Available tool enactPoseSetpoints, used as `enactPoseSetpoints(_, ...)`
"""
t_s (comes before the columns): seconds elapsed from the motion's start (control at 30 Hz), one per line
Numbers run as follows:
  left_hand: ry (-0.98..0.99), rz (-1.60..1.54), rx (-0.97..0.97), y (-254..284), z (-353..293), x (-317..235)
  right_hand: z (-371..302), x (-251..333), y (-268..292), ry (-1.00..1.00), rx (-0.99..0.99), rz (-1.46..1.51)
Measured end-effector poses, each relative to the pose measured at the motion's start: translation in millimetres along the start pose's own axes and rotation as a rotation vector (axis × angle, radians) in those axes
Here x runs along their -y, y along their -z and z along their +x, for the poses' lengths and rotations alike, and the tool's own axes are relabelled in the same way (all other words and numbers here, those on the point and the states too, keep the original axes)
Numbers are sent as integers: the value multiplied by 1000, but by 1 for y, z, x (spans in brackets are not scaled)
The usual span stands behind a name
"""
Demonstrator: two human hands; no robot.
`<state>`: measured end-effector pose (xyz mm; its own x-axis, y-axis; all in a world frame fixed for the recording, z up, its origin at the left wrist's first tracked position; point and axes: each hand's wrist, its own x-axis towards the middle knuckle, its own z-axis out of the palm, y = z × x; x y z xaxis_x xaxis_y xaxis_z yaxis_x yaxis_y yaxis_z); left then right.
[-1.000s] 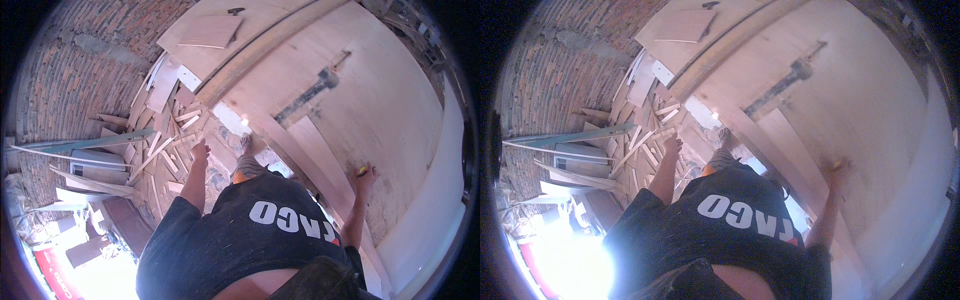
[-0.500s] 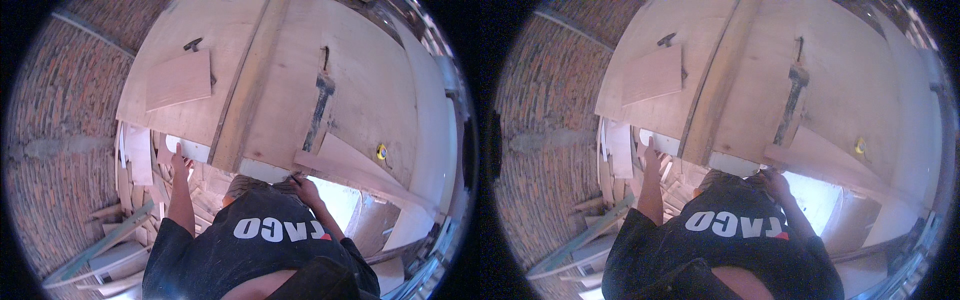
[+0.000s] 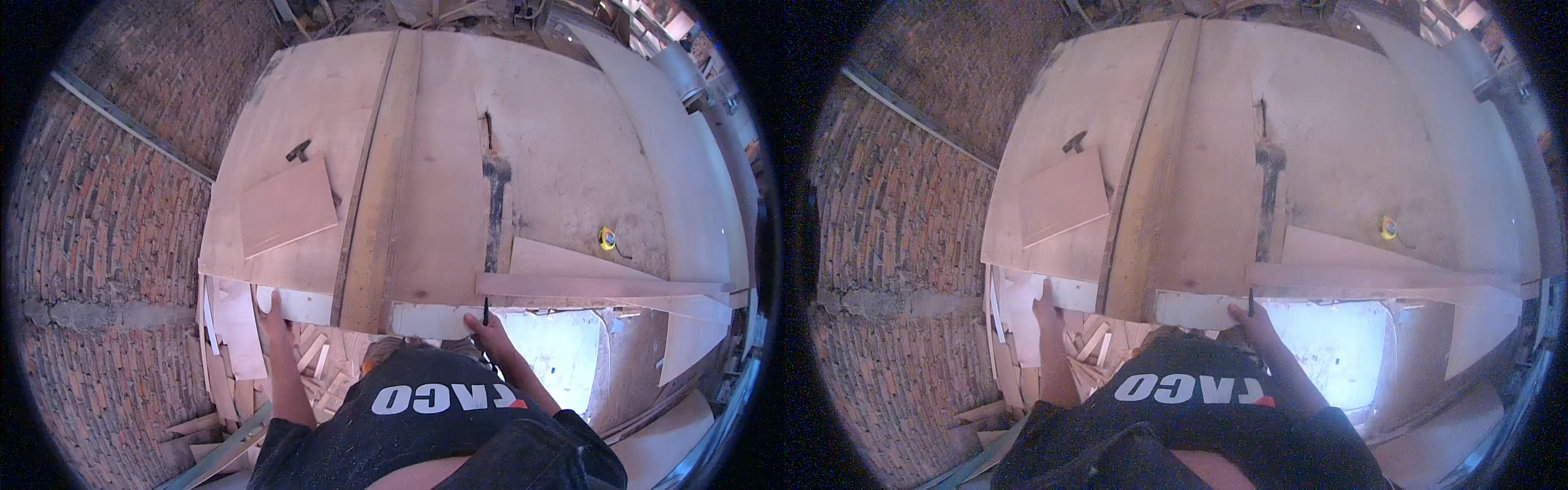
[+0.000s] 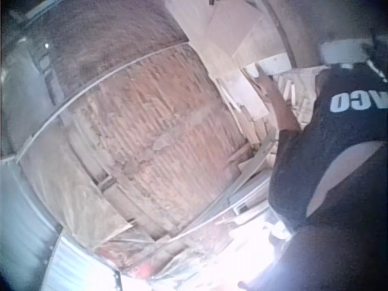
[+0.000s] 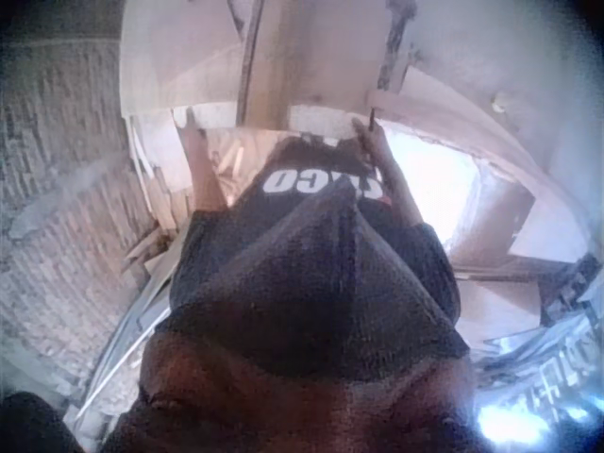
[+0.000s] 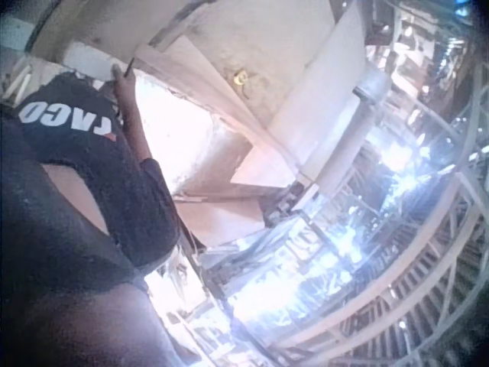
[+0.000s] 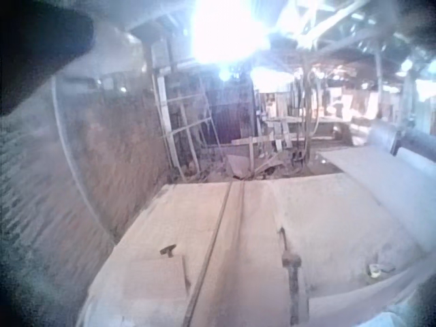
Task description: The person measures and marks wooden planks with a tape measure and pencil, then hammers nails to attach the planks to a larger wooden board. The person repeatedly positions, measures, and fastens pieces to build a wooden structure.
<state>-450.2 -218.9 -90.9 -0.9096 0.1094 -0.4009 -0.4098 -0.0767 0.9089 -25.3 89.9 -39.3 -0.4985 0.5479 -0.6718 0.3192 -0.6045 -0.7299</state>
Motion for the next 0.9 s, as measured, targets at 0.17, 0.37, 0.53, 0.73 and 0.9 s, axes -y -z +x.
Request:
enactPoseSetpoints(0.17,394,53,83,-10,-33,33,-16,-2,50,170,-86,-99)
enactPoseSetpoints(0.37,762,335,317,-14,-102,175,-80,44,117,388,-132,-114)
enactPoseSetpoints(0.53,-40,1426,699,-80,-161,110,-104,86,80,455,18,-492)
enactPoseSetpoints(0.73,-240,-8,597,-146,-290,-19,-48,56,13,952,676,-796)
enactPoseSetpoints(0.9,-364,122,200,-128,-293,-25,-12,15,-18,735,602,-1190)
